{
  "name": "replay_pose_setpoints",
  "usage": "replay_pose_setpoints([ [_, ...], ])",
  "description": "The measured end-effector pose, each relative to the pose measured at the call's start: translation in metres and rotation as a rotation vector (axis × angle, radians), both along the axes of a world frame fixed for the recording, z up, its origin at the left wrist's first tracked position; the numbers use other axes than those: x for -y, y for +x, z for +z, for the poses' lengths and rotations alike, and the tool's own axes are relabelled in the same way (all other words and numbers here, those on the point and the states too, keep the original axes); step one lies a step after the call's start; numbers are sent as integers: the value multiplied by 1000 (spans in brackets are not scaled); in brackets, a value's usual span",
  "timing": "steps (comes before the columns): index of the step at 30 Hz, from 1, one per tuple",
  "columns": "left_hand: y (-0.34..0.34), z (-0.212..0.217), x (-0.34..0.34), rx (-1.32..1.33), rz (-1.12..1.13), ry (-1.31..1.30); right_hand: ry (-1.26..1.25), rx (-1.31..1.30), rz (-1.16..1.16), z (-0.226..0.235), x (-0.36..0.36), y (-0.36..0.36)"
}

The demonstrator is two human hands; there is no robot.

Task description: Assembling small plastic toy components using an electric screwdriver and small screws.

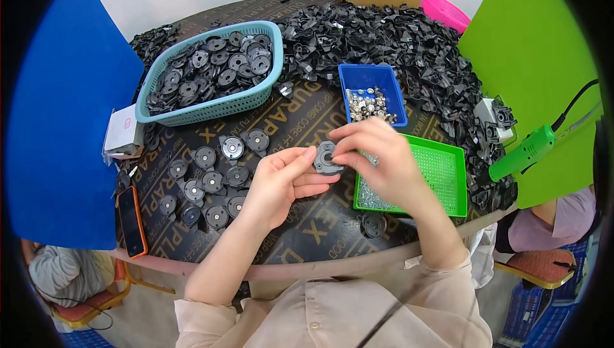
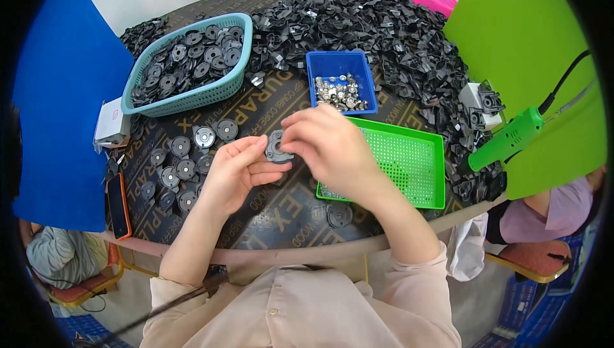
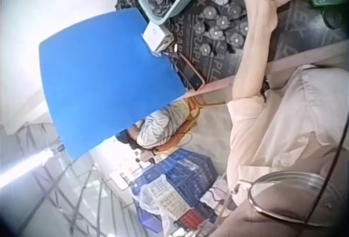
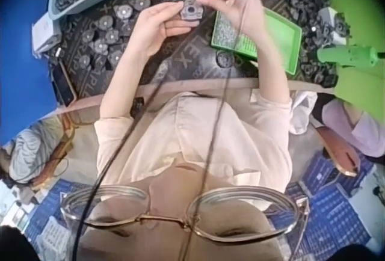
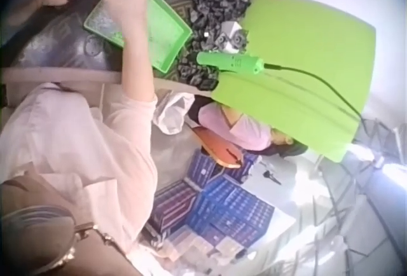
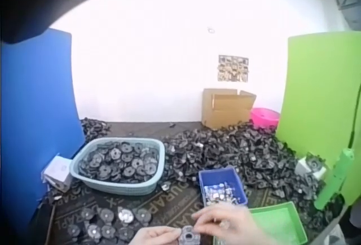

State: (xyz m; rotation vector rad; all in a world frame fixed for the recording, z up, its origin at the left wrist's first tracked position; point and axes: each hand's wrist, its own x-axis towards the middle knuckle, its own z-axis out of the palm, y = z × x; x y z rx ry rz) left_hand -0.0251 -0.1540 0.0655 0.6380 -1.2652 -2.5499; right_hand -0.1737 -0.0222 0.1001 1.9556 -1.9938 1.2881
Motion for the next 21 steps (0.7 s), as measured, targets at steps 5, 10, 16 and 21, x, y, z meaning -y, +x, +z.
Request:
replay_pose_setpoints([
  [5, 10, -9, 2, -18, -82, 53, 64, -101, 3, -9, 0, 9],
  [10, 13, -9, -2, -17, -73, 54, 53, -35, 19, -14, 2, 9],
  [16, 11, -9, -5, 26, -11, 128, 114, 137, 106, -17, 2, 6],
  [21, 9, -9, -4, 22, -19, 178, 47, 110, 41, -6, 1, 1],
])
